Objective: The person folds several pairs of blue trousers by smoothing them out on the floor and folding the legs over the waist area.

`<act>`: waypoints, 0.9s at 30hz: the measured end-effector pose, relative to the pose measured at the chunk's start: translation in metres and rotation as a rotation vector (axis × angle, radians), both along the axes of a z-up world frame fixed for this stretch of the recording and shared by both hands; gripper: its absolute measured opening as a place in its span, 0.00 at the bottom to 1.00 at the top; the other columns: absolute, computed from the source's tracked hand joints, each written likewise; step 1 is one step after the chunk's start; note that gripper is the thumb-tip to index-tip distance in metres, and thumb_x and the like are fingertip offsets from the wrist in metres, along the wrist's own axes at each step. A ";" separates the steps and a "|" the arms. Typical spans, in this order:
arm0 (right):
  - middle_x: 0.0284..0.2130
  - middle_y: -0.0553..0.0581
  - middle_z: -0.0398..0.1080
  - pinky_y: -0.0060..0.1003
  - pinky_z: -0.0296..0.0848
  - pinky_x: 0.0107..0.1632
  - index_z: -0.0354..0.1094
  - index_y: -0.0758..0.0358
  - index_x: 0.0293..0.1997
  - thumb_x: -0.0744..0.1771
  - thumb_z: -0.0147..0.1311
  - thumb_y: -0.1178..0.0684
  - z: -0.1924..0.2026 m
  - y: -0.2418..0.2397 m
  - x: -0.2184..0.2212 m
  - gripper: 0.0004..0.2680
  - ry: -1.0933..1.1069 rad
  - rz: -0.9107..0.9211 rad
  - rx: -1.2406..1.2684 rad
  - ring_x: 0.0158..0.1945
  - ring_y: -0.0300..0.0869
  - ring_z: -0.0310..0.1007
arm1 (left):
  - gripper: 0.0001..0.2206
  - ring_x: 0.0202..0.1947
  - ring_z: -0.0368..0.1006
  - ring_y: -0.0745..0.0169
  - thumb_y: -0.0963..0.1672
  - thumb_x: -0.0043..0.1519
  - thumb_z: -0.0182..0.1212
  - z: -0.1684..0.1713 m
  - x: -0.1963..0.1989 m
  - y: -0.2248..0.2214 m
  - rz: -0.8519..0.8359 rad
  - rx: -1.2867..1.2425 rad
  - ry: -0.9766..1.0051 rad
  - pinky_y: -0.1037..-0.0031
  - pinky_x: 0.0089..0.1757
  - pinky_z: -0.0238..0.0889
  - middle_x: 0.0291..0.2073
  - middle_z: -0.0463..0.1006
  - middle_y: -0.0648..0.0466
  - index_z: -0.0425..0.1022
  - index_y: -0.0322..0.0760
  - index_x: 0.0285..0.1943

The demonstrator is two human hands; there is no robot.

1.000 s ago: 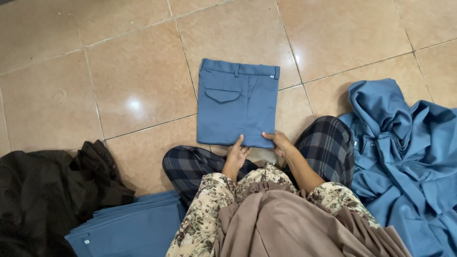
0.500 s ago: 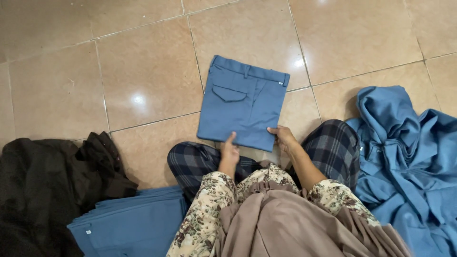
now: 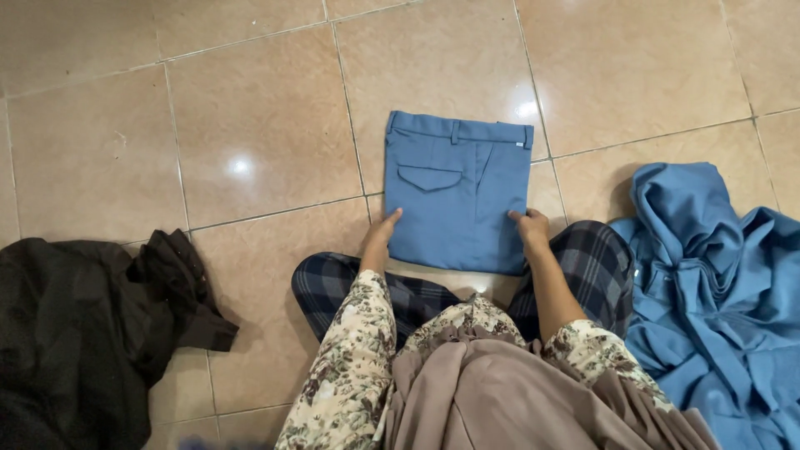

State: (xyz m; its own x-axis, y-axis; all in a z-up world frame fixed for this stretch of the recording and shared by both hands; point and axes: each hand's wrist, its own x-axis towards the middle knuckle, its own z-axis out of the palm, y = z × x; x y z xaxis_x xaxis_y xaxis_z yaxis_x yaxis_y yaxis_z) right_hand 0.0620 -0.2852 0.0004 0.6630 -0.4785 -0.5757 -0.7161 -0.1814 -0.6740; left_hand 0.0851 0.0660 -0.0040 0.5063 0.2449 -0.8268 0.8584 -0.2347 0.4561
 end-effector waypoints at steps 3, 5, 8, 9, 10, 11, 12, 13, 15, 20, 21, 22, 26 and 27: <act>0.50 0.75 0.72 0.63 0.70 0.55 0.66 0.69 0.64 0.65 0.65 0.45 -0.003 -0.009 0.019 0.24 0.005 0.031 -0.015 0.56 0.61 0.73 | 0.44 0.70 0.60 0.42 0.65 0.54 0.65 0.028 0.015 -0.021 -0.109 0.073 -0.186 0.50 0.64 0.55 0.69 0.67 0.43 0.57 0.51 0.78; 0.53 0.78 0.70 0.67 0.66 0.57 0.64 0.70 0.66 0.64 0.65 0.48 0.022 -0.001 0.024 0.25 0.006 0.027 0.024 0.59 0.66 0.68 | 0.39 0.67 0.64 0.40 0.63 0.55 0.63 0.018 0.018 -0.023 -0.150 0.134 -0.221 0.51 0.63 0.59 0.64 0.71 0.41 0.64 0.44 0.72; 0.57 0.82 0.65 0.72 0.59 0.59 0.60 0.71 0.68 0.64 0.64 0.50 0.047 0.011 0.030 0.26 0.000 0.021 0.105 0.63 0.71 0.61 | 0.34 0.62 0.70 0.41 0.60 0.56 0.64 0.023 0.020 -0.028 -0.166 0.200 -0.243 0.53 0.59 0.64 0.58 0.76 0.41 0.72 0.38 0.65; 0.58 0.83 0.64 0.74 0.58 0.60 0.59 0.71 0.69 0.64 0.64 0.51 0.054 0.015 0.030 0.26 -0.007 0.011 0.144 0.64 0.73 0.59 | 0.33 0.61 0.71 0.44 0.58 0.55 0.66 0.029 0.020 -0.029 -0.146 0.202 -0.230 0.55 0.57 0.67 0.57 0.78 0.43 0.73 0.38 0.64; 0.58 0.83 0.64 0.74 0.58 0.60 0.59 0.71 0.69 0.64 0.64 0.51 0.058 0.016 0.029 0.26 -0.006 0.018 0.144 0.64 0.73 0.59 | 0.33 0.61 0.71 0.44 0.58 0.55 0.66 0.019 0.021 -0.030 -0.139 0.203 -0.228 0.55 0.57 0.67 0.57 0.78 0.43 0.73 0.38 0.64; 0.58 0.83 0.64 0.74 0.58 0.60 0.59 0.71 0.68 0.65 0.63 0.52 0.061 0.017 0.028 0.25 -0.023 0.021 0.145 0.64 0.74 0.58 | 0.33 0.60 0.72 0.42 0.58 0.55 0.68 0.009 0.021 -0.032 -0.105 0.176 -0.226 0.54 0.55 0.68 0.55 0.78 0.41 0.74 0.35 0.62; 0.59 0.83 0.63 0.75 0.58 0.60 0.59 0.72 0.68 0.65 0.62 0.53 0.064 0.018 0.026 0.24 -0.041 0.025 0.146 0.65 0.74 0.58 | 0.32 0.58 0.73 0.39 0.57 0.55 0.69 0.000 0.021 -0.033 -0.071 0.149 -0.225 0.52 0.53 0.69 0.53 0.79 0.40 0.75 0.32 0.61; 0.59 0.83 0.63 0.75 0.58 0.60 0.59 0.72 0.68 0.65 0.62 0.53 0.071 0.019 0.026 0.24 -0.041 0.032 0.146 0.65 0.74 0.58 | 0.32 0.58 0.73 0.39 0.57 0.55 0.69 -0.009 0.023 -0.035 -0.063 0.149 -0.225 0.52 0.53 0.69 0.53 0.79 0.40 0.75 0.32 0.61; 0.59 0.83 0.63 0.72 0.58 0.62 0.60 0.73 0.67 0.66 0.60 0.56 0.086 0.023 0.026 0.22 -0.088 0.064 0.103 0.65 0.74 0.58 | 0.26 0.53 0.77 0.43 0.56 0.54 0.69 -0.026 0.028 -0.038 -0.061 0.183 -0.292 0.55 0.50 0.72 0.45 0.82 0.44 0.80 0.37 0.53; 0.53 0.80 0.69 0.68 0.66 0.57 0.68 0.68 0.61 0.65 0.63 0.56 0.082 0.032 0.038 0.18 -0.248 0.111 0.062 0.60 0.71 0.65 | 0.21 0.48 0.80 0.42 0.53 0.55 0.68 0.001 0.037 -0.033 -0.018 0.180 -0.360 0.56 0.47 0.74 0.39 0.83 0.44 0.81 0.34 0.48; 0.51 0.79 0.70 0.67 0.68 0.56 0.70 0.68 0.59 0.65 0.63 0.56 0.075 0.036 0.043 0.16 -0.308 0.124 0.066 0.59 0.71 0.66 | 0.20 0.47 0.80 0.43 0.53 0.55 0.68 0.011 0.036 -0.029 0.007 0.166 -0.389 0.57 0.45 0.74 0.37 0.83 0.44 0.82 0.35 0.46; 0.51 0.79 0.70 0.67 0.68 0.56 0.70 0.68 0.59 0.65 0.63 0.56 0.080 0.044 0.048 0.16 -0.308 0.156 0.075 0.59 0.71 0.66 | 0.20 0.47 0.80 0.43 0.53 0.55 0.68 0.013 0.038 -0.021 0.038 0.176 -0.388 0.57 0.45 0.74 0.37 0.83 0.44 0.82 0.35 0.46; 0.46 0.77 0.72 0.61 0.72 0.51 0.71 0.68 0.57 0.66 0.64 0.57 0.079 0.082 0.072 0.15 -0.432 0.274 0.157 0.55 0.64 0.70 | 0.20 0.44 0.81 0.43 0.54 0.53 0.69 0.030 0.030 0.034 0.103 0.242 -0.467 0.56 0.42 0.75 0.35 0.83 0.45 0.82 0.35 0.43; 0.43 0.72 0.73 0.56 0.74 0.48 0.73 0.65 0.55 0.66 0.65 0.57 0.073 0.092 0.080 0.13 -0.468 0.306 0.191 0.52 0.57 0.73 | 0.22 0.44 0.81 0.42 0.54 0.53 0.69 0.038 0.025 0.051 0.124 0.264 -0.482 0.55 0.41 0.75 0.35 0.83 0.43 0.81 0.33 0.43</act>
